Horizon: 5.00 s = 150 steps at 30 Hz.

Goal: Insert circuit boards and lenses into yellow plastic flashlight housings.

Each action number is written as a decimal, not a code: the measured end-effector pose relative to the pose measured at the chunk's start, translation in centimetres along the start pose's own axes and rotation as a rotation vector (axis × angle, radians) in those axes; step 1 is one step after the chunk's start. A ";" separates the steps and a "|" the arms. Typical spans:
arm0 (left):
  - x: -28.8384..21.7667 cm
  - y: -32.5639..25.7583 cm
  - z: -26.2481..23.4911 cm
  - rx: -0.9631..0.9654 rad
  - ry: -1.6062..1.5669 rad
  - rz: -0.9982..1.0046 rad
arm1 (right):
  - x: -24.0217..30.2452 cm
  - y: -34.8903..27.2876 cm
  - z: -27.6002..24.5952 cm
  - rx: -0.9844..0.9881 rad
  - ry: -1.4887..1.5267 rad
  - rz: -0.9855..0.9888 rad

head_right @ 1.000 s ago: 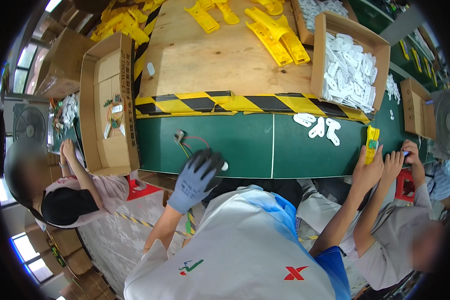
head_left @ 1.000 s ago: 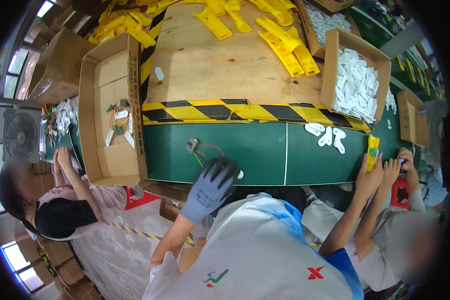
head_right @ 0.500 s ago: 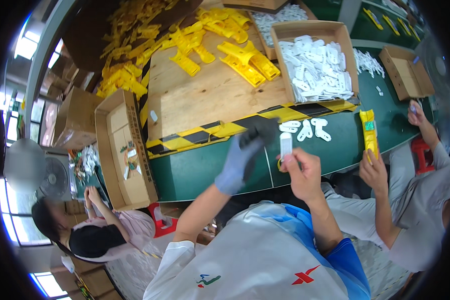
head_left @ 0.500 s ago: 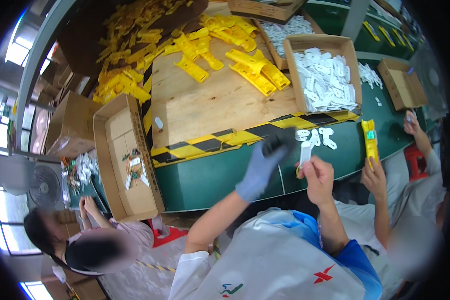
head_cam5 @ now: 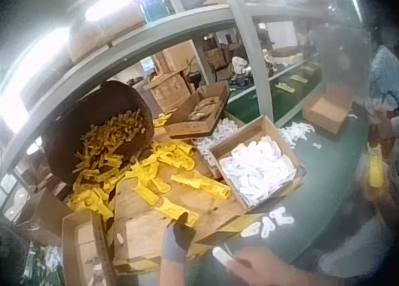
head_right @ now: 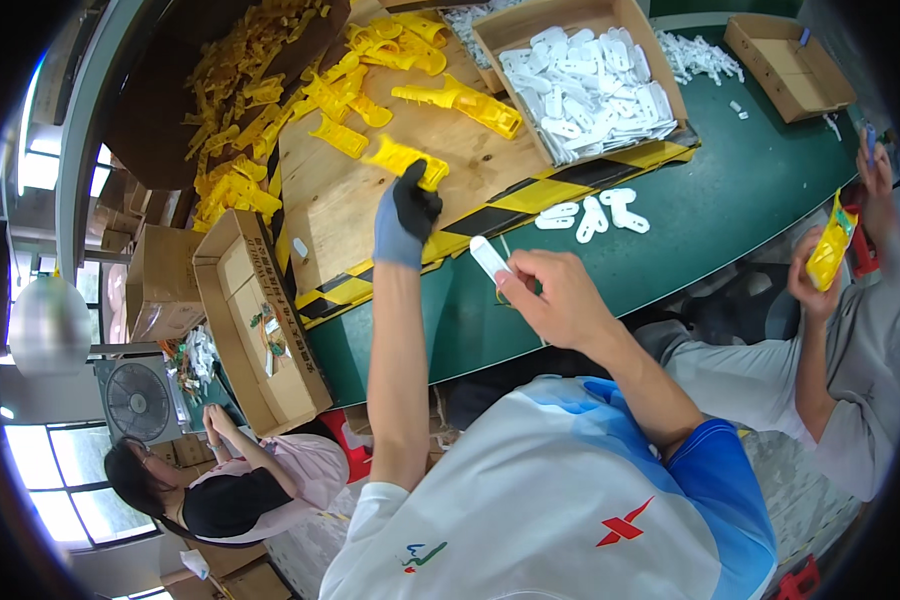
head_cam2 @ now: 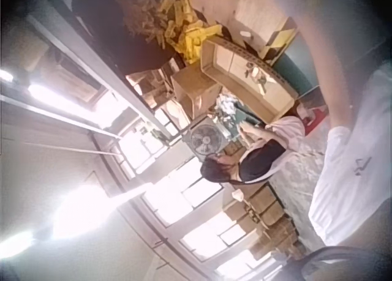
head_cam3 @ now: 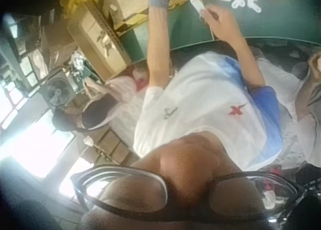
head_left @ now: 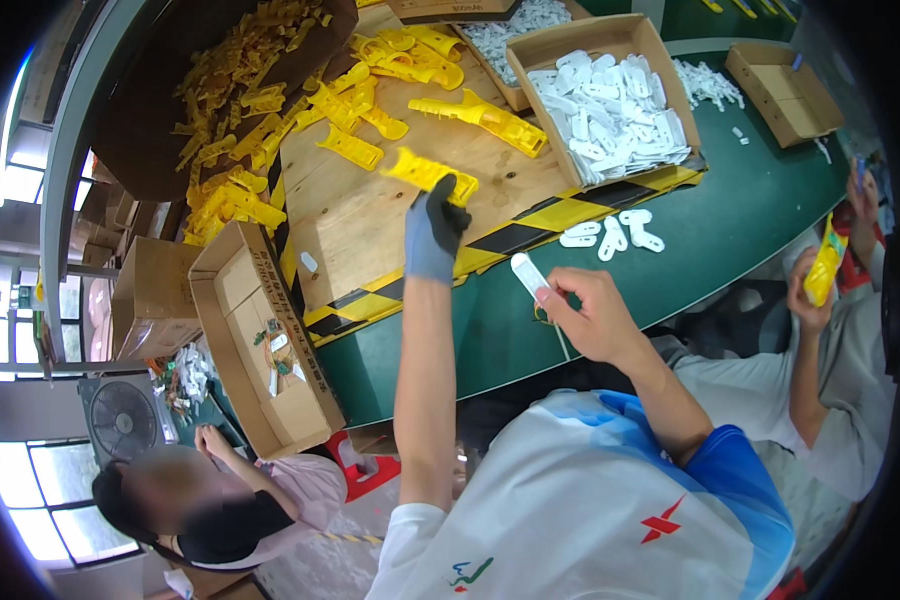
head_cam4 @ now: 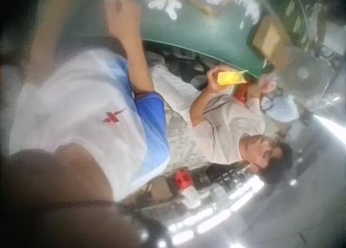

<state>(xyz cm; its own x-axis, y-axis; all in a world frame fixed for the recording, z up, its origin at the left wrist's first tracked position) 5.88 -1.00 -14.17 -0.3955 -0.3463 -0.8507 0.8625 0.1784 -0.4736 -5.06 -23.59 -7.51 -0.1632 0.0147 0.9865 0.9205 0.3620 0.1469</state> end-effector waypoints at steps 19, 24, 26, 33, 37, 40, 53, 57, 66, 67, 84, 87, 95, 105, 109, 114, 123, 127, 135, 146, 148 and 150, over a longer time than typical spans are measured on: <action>4.9 -13.4 -1.5 -0.139 0.268 0.453 | 0.3 3.2 3.5 0.026 -0.154 -0.001; 4.8 -13.6 -1.3 0.100 0.037 0.306 | -0.6 3.1 3.5 -0.074 0.094 -0.135; 4.7 -14.3 -0.2 0.096 -0.030 0.263 | -2.0 2.5 3.2 -0.097 0.196 -0.063; 4.9 -15.0 0.3 0.207 -0.078 0.264 | -4.0 2.3 3.1 -0.091 0.424 0.174; 5.5 -14.5 0.3 0.018 0.225 0.279 | -4.2 1.8 1.9 -0.129 0.189 0.199; 5.3 -14.2 1.1 -0.224 0.072 0.443 | -4.1 1.4 2.4 -0.146 0.138 0.143; 0.4 -13.5 -2.7 -0.439 0.136 0.676 | -1.8 0.3 0.5 0.229 0.686 0.268; 0.8 -13.5 -4.0 -0.482 0.176 0.662 | -2.1 0.9 0.8 0.266 0.737 0.231; 2.1 -11.4 -6.8 -0.275 0.057 0.399 | -2.8 1.5 2.3 0.200 0.911 0.051; 2.2 -11.2 -6.6 -0.251 0.068 0.400 | -2.8 1.6 2.8 0.240 0.970 0.060; 3.5 -12.5 -3.2 0.243 0.201 0.332 | -2.1 5.9 4.2 0.074 0.267 0.320; 4.0 -12.8 -2.5 0.074 0.293 0.300 | -2.4 6.3 4.8 0.110 0.148 0.270; 5.1 -12.6 -2.7 -0.027 0.341 0.229 | -4.0 5.2 4.0 0.139 0.458 0.386; 6.7 -12.7 -2.1 -0.021 0.360 0.328 | -4.4 5.4 3.1 0.105 0.505 0.320; 7.2 -12.6 -2.2 0.003 0.314 0.378 | -3.1 5.6 3.1 0.089 0.519 0.327; 7.2 -13.1 -2.0 0.021 0.283 0.353 | -3.4 5.9 3.2 0.056 0.350 0.235; 6.8 -13.4 -1.8 0.048 0.241 0.335 | -4.5 5.9 3.4 0.015 0.464 0.210; 6.9 -13.2 -1.9 -0.002 0.334 0.374 | -4.7 5.9 3.5 -0.008 0.442 0.188; 7.5 -13.1 -1.3 0.021 0.218 0.260 | -4.1 5.3 2.7 -0.035 0.302 0.159; 6.4 -13.3 -0.8 -0.066 0.160 0.281 | -2.4 3.1 -0.1 -0.284 0.018 0.017; 7.2 -12.6 -1.2 -0.041 0.073 0.206 | -1.7 2.5 -2.6 -0.299 -0.424 -0.104; 7.7 -12.4 -1.4 -0.051 0.019 0.179 | -2.2 1.9 -3.9 -0.214 -0.609 -0.009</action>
<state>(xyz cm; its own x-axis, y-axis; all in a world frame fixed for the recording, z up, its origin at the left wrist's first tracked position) -8.26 -4.58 -15.17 -0.2437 -0.2871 -0.9264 0.9026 0.2824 -0.3250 -1.60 -26.54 -9.08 -0.2853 0.5620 0.7764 0.9584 0.1713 0.2281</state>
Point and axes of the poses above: each hand's wrist, its own y-axis towards the middle knuckle, its own z-axis out of the palm, x = y × z, the point moved 4 cm from there along y, towards the middle knuckle, and after that the axes turned 12 degrees about y, right-handed, at the moved point
